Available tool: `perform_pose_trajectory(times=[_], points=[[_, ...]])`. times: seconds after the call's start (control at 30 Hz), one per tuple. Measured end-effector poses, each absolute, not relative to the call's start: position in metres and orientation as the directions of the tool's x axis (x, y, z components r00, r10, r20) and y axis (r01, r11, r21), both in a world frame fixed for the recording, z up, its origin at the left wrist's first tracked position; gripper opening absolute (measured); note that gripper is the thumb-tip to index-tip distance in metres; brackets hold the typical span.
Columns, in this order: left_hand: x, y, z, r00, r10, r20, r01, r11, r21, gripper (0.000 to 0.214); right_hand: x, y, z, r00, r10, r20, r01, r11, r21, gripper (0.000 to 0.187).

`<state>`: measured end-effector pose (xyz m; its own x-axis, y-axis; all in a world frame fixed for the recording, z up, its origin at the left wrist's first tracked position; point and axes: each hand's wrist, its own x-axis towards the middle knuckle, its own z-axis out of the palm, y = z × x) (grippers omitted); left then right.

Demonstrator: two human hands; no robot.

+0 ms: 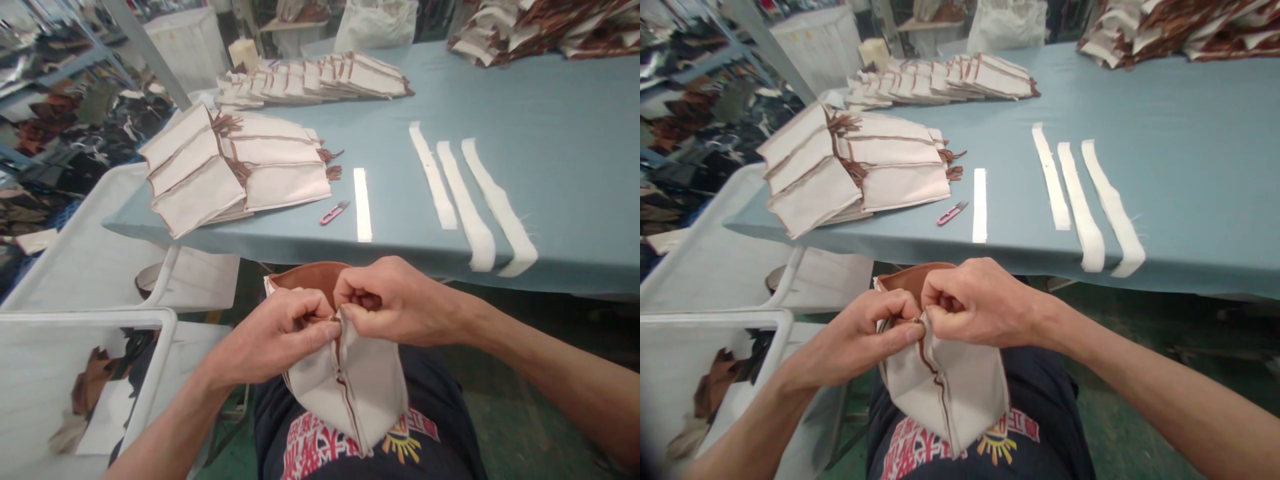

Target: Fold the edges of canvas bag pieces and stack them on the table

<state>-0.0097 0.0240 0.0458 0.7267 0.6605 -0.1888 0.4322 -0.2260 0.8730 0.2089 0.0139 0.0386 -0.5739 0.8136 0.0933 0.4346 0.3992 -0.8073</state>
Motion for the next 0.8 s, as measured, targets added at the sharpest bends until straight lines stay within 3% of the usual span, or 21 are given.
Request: perform_pose_trajectory(times=[0.1,0.23,0.33,0.43,0.57,0.8], points=[[-0.008,0.022,0.049,0.706,0.683,-0.186,0.459,-0.241,0.855,0.023,0.209,0.016,0.042,-0.598,0.801,-0.007,0.421,0.307,-0.853,0.007],[-0.001,0.02,0.047,0.672,0.713,-0.201,0.449,-0.177,0.876,0.018,0.206,0.016,0.045,-0.616,0.787,0.023,0.456,0.381,-0.804,0.01],[0.005,0.018,0.041,0.615,0.78,-0.116,0.499,-0.271,0.823,0.02,0.204,0.015,0.043,-0.609,0.791,0.059,0.516,0.452,-0.728,0.01],[0.006,0.017,0.036,0.568,0.823,-0.017,0.516,-0.341,0.786,0.025,0.205,0.011,0.041,-0.563,0.825,0.039,0.573,0.424,-0.702,0.01],[-0.006,0.022,0.041,0.664,0.745,-0.064,0.435,-0.315,0.843,0.023,0.208,0.005,0.043,-0.53,0.848,0.005,0.618,0.39,-0.683,0.009],[-0.02,0.031,0.062,0.741,0.663,-0.106,0.442,-0.362,0.821,0.024,0.197,-0.001,0.049,-0.588,0.789,0.18,0.636,0.588,-0.5,0.016]])
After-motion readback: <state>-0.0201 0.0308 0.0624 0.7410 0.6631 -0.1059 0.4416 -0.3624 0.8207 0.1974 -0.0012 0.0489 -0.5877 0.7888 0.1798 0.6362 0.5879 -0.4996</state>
